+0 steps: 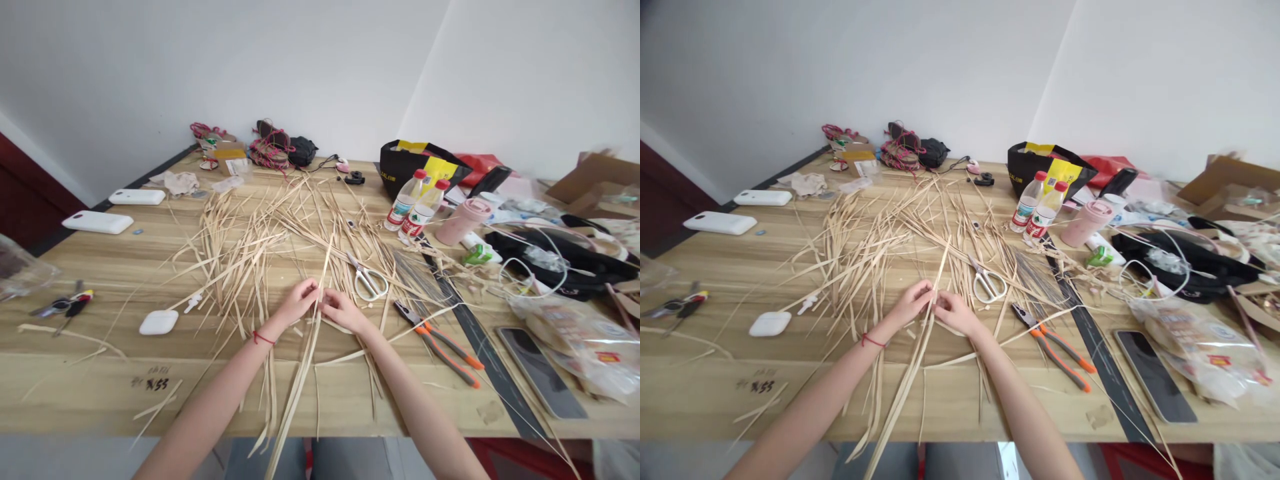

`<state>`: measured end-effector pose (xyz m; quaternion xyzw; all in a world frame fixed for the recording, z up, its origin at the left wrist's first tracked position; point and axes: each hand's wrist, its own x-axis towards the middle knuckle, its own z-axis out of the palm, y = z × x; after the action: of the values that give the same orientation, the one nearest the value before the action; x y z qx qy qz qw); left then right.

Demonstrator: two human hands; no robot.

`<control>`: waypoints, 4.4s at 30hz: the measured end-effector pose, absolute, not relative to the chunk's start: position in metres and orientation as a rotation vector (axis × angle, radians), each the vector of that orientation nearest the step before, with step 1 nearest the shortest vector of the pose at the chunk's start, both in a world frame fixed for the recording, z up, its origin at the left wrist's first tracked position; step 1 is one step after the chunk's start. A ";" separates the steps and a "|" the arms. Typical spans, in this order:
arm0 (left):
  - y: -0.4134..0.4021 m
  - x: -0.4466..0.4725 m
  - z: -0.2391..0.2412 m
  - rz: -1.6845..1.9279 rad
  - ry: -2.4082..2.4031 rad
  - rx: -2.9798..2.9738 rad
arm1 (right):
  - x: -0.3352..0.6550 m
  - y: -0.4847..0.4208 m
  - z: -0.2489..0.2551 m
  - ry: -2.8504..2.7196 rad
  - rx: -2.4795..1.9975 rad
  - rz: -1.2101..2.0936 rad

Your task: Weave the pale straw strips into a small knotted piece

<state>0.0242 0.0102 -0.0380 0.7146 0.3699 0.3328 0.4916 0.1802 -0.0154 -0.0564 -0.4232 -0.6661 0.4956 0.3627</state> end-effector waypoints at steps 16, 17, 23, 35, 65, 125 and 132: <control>0.009 0.022 -0.038 0.766 0.964 1.906 | 0.180 -0.016 -0.051 -1.454 -1.047 1.486; 0.009 0.022 -0.039 0.768 0.961 1.897 | 0.180 -0.016 -0.050 -1.459 -1.043 1.485; 0.009 0.022 -0.042 0.747 0.965 1.871 | 0.182 -0.015 -0.049 -1.465 -0.981 1.511; 0.011 0.022 -0.039 0.752 0.907 1.758 | 0.183 -0.015 -0.047 -1.410 -1.021 1.537; 0.008 0.024 -0.030 0.769 0.936 1.846 | 0.181 -0.016 -0.054 -1.591 -1.166 1.186; 0.011 0.023 -0.034 0.792 0.855 1.712 | 0.181 -0.020 -0.040 -1.984 -1.163 0.945; 0.010 0.023 -0.034 0.809 0.858 1.780 | 0.179 -0.021 -0.045 -1.924 -1.290 0.821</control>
<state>0.0229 0.0100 -0.0341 0.7304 0.3522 0.3319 0.4820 0.1790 -0.0212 -0.0454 -0.4945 -0.7376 0.3147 0.3352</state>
